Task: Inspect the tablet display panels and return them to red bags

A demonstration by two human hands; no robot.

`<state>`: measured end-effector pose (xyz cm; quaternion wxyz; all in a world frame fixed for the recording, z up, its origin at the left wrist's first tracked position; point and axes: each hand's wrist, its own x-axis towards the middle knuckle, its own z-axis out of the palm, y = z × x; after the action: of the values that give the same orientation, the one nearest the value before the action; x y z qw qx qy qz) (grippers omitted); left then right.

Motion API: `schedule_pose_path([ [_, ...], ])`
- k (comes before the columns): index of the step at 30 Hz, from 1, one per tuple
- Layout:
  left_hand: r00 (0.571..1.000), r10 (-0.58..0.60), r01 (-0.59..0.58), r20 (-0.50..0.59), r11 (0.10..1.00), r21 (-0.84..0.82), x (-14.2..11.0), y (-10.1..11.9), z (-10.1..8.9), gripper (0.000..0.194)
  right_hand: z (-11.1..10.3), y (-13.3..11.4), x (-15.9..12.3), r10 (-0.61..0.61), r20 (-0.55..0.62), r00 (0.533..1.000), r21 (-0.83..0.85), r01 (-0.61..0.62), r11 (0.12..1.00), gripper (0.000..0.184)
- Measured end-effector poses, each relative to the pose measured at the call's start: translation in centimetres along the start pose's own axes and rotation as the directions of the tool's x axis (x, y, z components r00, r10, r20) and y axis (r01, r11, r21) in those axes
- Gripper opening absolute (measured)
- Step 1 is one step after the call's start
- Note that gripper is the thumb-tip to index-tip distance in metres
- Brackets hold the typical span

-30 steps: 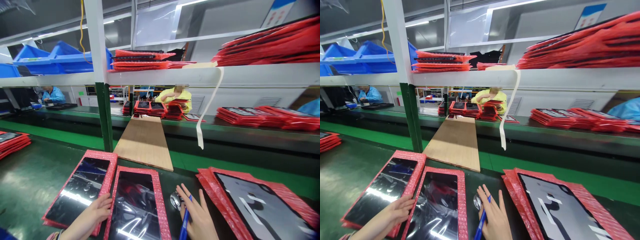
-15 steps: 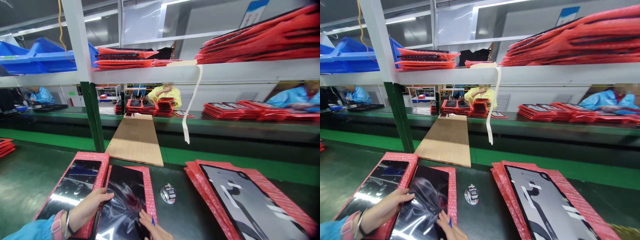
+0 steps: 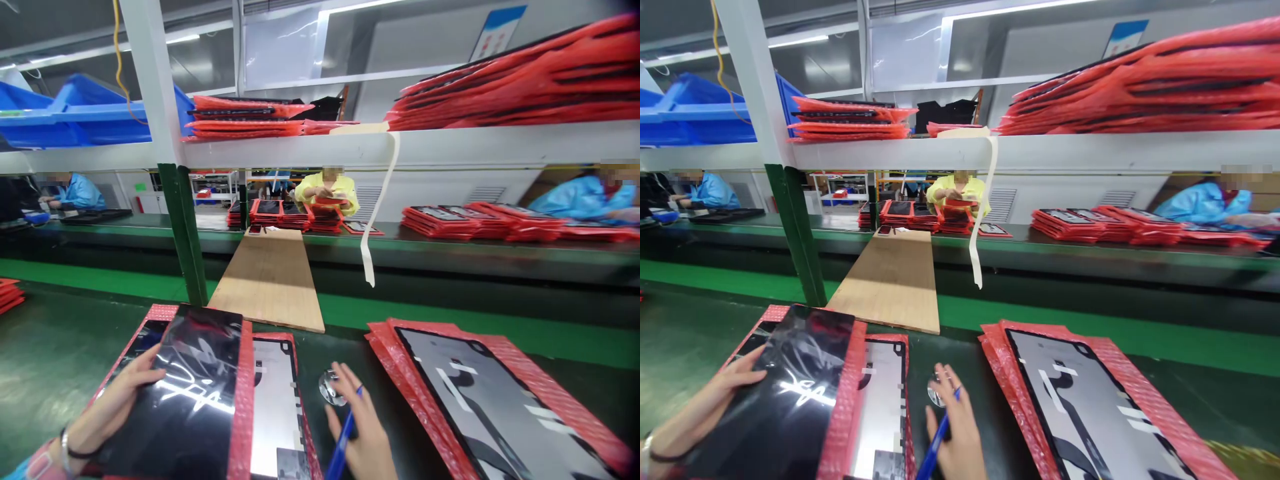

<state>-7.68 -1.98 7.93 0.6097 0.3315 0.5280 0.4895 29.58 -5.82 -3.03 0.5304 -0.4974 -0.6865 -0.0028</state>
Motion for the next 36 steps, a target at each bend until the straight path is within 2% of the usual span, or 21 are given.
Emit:
schedule_pose_path([
  [1,0.999,-0.002,0.001,-0.037,1.000,-0.007,-0.1,0.7,-1.1,0.055,0.0,0.7,0.3,0.126,-0.021,0.992,-0.013,-0.126,0.992,0.028],
  [3,0.990,-0.028,0.027,-0.137,1.000,-0.006,-0.5,2.0,-2.9,0.055,0.2,2.0,0.8,0.270,-0.010,0.963,-0.014,-0.270,0.963,0.033],
  [6,0.962,-0.062,0.066,-0.266,0.998,0.003,-0.9,2.9,-4.9,0.053,0.6,2.8,1.3,0.344,0.030,0.938,0.005,-0.345,0.939,0.041],
  [8,0.960,-0.071,0.076,-0.271,0.997,0.009,-0.7,3.0,-5.9,0.053,0.9,2.9,1.5,0.387,0.033,0.922,0.022,-0.387,0.922,0.044],
  [12,0.980,-0.100,0.115,-0.175,0.990,0.080,0.3,2.6,-7.1,0.052,1.0,2.5,2.1,0.463,0.010,0.886,0.049,-0.463,0.885,0.048],
  [14,0.982,-0.019,0.059,-0.188,0.976,0.208,1.0,2.5,-7.5,0.050,0.5,2.2,2.3,0.490,-0.020,0.872,0.066,-0.488,0.871,0.054],
  [16,0.965,0.111,-0.029,-0.239,0.946,0.324,1.7,2.6,-7.8,0.052,-0.1,1.4,2.2,0.490,-0.039,0.871,0.115,-0.484,0.868,0.050],
  [18,0.926,0.237,-0.113,-0.295,0.917,0.383,2.3,2.9,-8.0,0.058,-0.5,0.1,1.8,0.473,-0.002,0.881,0.197,-0.464,0.864,0.035],
  [20,0.887,0.333,-0.185,-0.320,0.891,0.414,2.6,3.0,-7.8,0.063,-0.5,-1.6,1.2,0.458,0.092,0.884,0.280,-0.464,0.840,0.037],
  [22,0.862,0.403,-0.248,-0.306,0.864,0.438,2.3,2.7,-6.7,0.064,0.1,-3.3,0.4,0.454,0.190,0.871,0.343,-0.492,0.800,0.046],
  [23,0.863,0.419,-0.272,-0.282,0.856,0.440,2.0,2.3,-5.8,0.062,0.6,-4.0,0.0,0.452,0.243,0.858,0.366,-0.513,0.776,0.046],
  [24,0.872,0.421,-0.287,-0.250,0.853,0.436,1.6,1.8,-4.5,0.059,1.0,-4.6,-0.4,0.448,0.297,0.843,0.379,-0.535,0.755,0.047],
  [26,0.922,0.361,-0.279,-0.140,0.870,0.406,0.6,0.1,-1.6,0.051,1.9,-5.4,-1.0,0.447,0.363,0.818,0.370,-0.567,0.736,0.044],
  [29,0.981,0.194,-0.190,0.025,0.912,0.364,-0.6,-3.0,2.8,0.039,2.9,-5.8,-1.7,0.463,0.352,0.814,0.302,-0.567,0.767,0.040],
  [31,0.994,0.092,-0.107,0.060,0.933,0.343,-1.0,-4.8,4.9,0.039,3.4,-5.8,-1.8,0.460,0.333,0.823,0.256,-0.549,0.796,0.042],
  [33,0.997,0.019,-0.041,0.073,0.945,0.325,-0.9,-5.9,6.1,0.043,3.8,-5.7,-1.7,0.442,0.318,0.839,0.220,-0.519,0.826,0.045],
  [36,0.997,-0.027,0.004,0.072,0.956,0.292,-0.2,-6.4,6.7,0.048,4.3,-5.8,-1.2,0.402,0.317,0.859,0.194,-0.473,0.859,0.048],
])
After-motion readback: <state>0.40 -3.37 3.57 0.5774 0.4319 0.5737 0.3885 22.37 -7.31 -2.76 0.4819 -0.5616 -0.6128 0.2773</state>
